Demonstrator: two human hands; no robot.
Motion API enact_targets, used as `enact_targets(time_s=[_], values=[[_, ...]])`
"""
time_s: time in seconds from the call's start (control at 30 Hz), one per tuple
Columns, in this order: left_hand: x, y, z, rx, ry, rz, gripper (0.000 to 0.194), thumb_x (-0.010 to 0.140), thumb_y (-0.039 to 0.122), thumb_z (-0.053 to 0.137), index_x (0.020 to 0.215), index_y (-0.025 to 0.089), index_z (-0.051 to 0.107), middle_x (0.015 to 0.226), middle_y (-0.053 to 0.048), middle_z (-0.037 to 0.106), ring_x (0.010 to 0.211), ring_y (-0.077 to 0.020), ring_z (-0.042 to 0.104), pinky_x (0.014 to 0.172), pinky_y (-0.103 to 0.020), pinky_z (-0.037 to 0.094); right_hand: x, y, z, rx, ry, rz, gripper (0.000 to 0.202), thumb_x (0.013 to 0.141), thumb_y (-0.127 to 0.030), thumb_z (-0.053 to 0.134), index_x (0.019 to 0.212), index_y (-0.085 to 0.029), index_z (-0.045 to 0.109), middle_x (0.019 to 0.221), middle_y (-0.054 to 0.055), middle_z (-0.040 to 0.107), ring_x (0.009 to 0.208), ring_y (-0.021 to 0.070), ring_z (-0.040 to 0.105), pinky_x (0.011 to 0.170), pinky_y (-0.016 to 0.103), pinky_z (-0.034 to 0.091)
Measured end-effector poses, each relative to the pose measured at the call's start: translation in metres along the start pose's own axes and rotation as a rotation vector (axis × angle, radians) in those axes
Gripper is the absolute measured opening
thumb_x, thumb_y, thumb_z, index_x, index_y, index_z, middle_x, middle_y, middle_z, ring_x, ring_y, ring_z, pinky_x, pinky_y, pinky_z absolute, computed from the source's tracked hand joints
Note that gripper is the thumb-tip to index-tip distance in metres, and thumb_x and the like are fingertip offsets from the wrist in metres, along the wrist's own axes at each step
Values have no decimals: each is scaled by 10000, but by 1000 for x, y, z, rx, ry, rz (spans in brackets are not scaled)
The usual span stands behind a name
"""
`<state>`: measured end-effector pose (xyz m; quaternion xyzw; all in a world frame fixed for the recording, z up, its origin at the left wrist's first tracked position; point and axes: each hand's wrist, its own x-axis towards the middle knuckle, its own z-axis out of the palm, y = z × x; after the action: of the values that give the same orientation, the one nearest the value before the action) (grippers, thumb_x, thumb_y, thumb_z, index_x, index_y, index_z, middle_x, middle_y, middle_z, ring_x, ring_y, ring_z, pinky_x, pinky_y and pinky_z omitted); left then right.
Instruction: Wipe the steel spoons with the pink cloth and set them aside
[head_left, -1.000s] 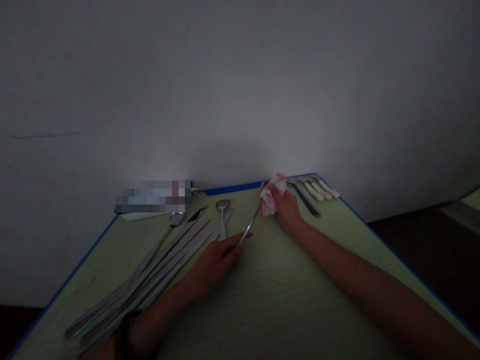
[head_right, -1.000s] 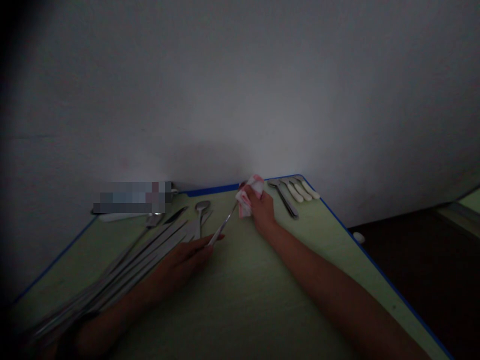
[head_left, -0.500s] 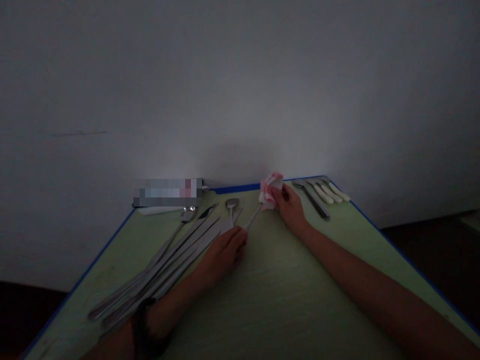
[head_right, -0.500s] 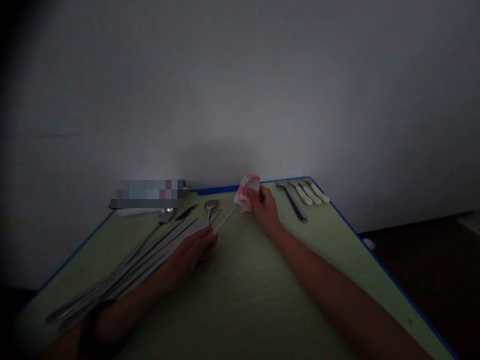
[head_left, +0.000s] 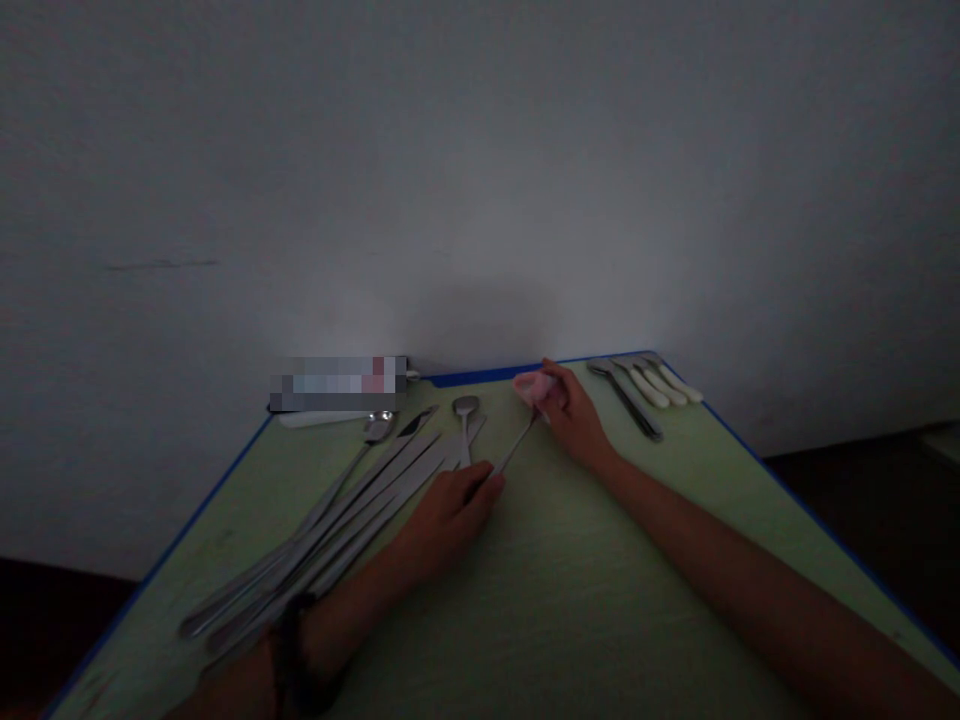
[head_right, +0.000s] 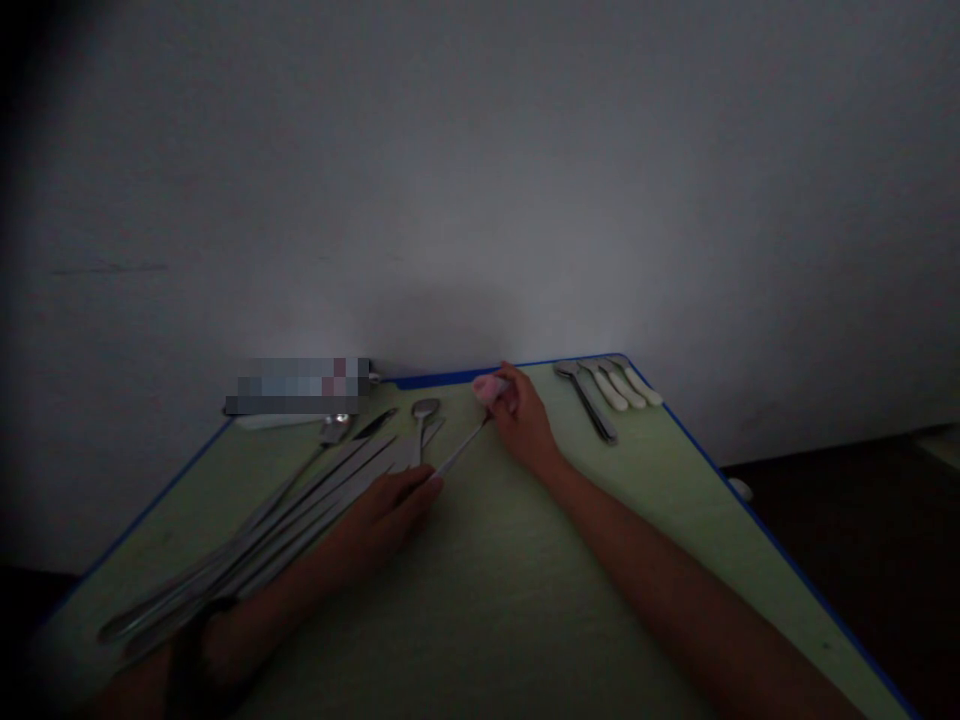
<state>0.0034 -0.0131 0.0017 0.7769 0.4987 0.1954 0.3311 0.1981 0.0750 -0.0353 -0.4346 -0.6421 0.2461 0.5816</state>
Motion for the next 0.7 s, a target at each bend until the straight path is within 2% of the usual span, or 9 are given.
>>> enact_targets(time_s=[0.1, 0.2, 0.27, 0.37, 0.47, 0.53, 0.7], values=[[0, -2, 0, -20, -1, -5, 363, 922, 411, 347, 666, 186, 472, 538, 44, 460, 530, -129, 461, 501, -232, 314, 3, 2, -5, 37, -81, 50, 335, 751, -310, 596, 1060, -203, 525, 1218, 91, 547, 1097, 213, 516, 946, 368, 392], [0, -1, -1, -35, -21, 2, 372, 922, 426, 350, 657, 189, 458, 515, 51, 443, 509, -124, 443, 485, -227, 299, 7, 0, -13, 96, -141, 141, 369, 694, -317, 650, 1019, -204, 519, 1004, 48, 608, 879, 176, 562, 781, 314, 449], [0, -1, -2, -30, -41, 5, 376, 922, 431, 351, 657, 188, 460, 519, 50, 447, 508, -123, 443, 484, -227, 298, 8, -2, -17, 163, -110, 213, 407, 665, -330, 678, 1018, -208, 518, 907, 23, 616, 777, 154, 558, 699, 283, 444], [-1, -1, -2, -10, -63, 23, 377, 925, 425, 351, 662, 184, 473, 539, 45, 461, 519, -123, 454, 496, -231, 309, 8, -2, -18, 236, -48, 291, 410, 674, -389, 676, 1020, -203, 558, 880, 23, 635, 732, 143, 556, 652, 261, 423], [-2, -1, -2, 3, -54, 45, 362, 926, 417, 360, 681, 182, 487, 562, 45, 468, 537, -124, 469, 524, -236, 327, 7, 1, -17, 268, -55, 314, 339, 715, -479, 625, 882, -184, 616, 765, 8, 624, 640, 128, 519, 588, 246, 385], [-2, -2, -1, -12, -56, 34, 360, 931, 419, 353, 698, 182, 491, 571, 45, 473, 540, -123, 476, 531, -236, 335, 6, 4, -16, 279, -26, 320, 360, 738, -534, 585, 800, -180, 610, 682, -7, 587, 584, 116, 483, 554, 240, 359], [-1, 1, 1, -38, -59, 30, 370, 932, 423, 333, 687, 188, 480, 570, 45, 461, 535, -124, 461, 510, -233, 323, 6, 1, -5, 416, 79, 379, 475, 748, -646, 499, 791, -184, 604, 673, 9, 591, 593, 139, 519, 564, 262, 391]])
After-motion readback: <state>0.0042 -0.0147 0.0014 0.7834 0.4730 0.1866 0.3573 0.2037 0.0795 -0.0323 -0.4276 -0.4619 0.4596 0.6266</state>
